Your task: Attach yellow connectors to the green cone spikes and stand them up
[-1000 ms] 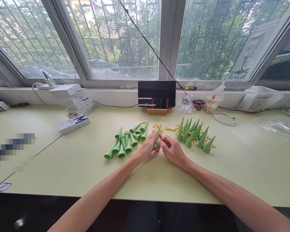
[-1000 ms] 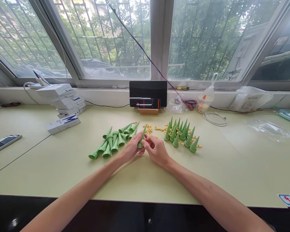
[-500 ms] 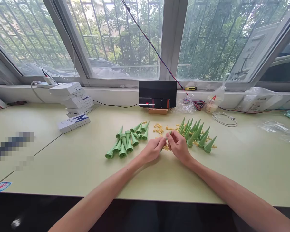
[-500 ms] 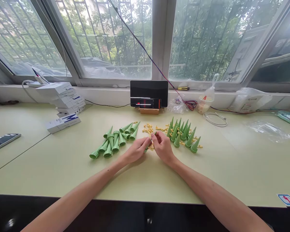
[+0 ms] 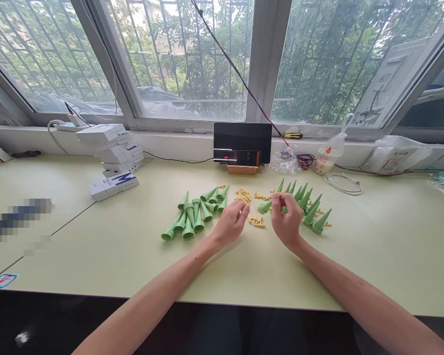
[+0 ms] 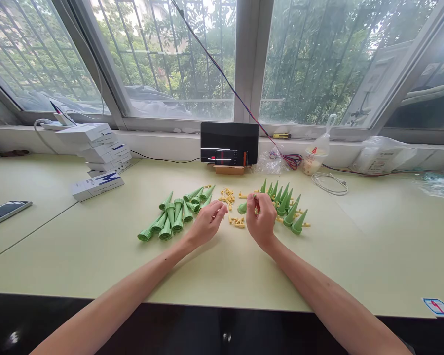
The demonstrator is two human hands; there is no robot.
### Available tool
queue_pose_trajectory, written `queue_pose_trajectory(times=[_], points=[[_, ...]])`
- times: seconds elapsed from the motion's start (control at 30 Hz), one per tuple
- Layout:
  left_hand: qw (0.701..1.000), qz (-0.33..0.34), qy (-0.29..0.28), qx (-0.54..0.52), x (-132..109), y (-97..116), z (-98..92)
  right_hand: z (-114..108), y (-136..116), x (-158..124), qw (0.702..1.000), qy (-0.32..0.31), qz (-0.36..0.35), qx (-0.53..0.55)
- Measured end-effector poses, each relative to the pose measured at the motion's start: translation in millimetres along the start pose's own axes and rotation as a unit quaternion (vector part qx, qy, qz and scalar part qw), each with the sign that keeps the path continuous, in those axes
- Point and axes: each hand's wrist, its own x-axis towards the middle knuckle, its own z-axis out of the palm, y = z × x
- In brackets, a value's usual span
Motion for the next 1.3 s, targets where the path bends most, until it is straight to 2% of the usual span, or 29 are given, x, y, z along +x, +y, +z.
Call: queue_pose_trajectory(times=[0.07, 0.23, 0.33, 0.53, 0.9, 1.17, 1.3], points=[[1.000, 0.002, -0.001, -0.007, -0.4, 0.2, 0.3, 0.3, 3.4, 2.3, 1.000, 0.014, -0.005, -0.026], [1.000, 0.006, 0.003, -0.020, -0.6, -0.7, 0.8, 2.7, 7.7, 3.1, 0.998, 0.005, -0.015, -0.059], [1.000, 0.006, 0.002, -0.021, -0.8, -1.4, 1.6, 3.6, 8.5, 2.1, 0.996, -0.023, -0.020, -0.086], [1.000, 0.005, -0.003, -0.026, -1.7, -1.3, 2.8, 4.9, 11.4, 0.1, 0.990, -0.085, 0.016, -0.116], [1.000, 0.010, -0.008, -0.013, -2.8, -1.6, 1.9, 5.9, 12.3, -1.4, 0.992, -0.078, 0.037, -0.097], [1.000, 0.018, -0.005, -0.015, -2.7, -1.3, 2.2, 4.5, 4.6, -4.9, 0.997, -0.054, 0.014, -0.051], [1.000, 0.025, -0.009, -0.009, -2.9, -1.6, 2.3, 3.9, -4.0, -11.6, 0.991, -0.131, -0.003, 0.016]])
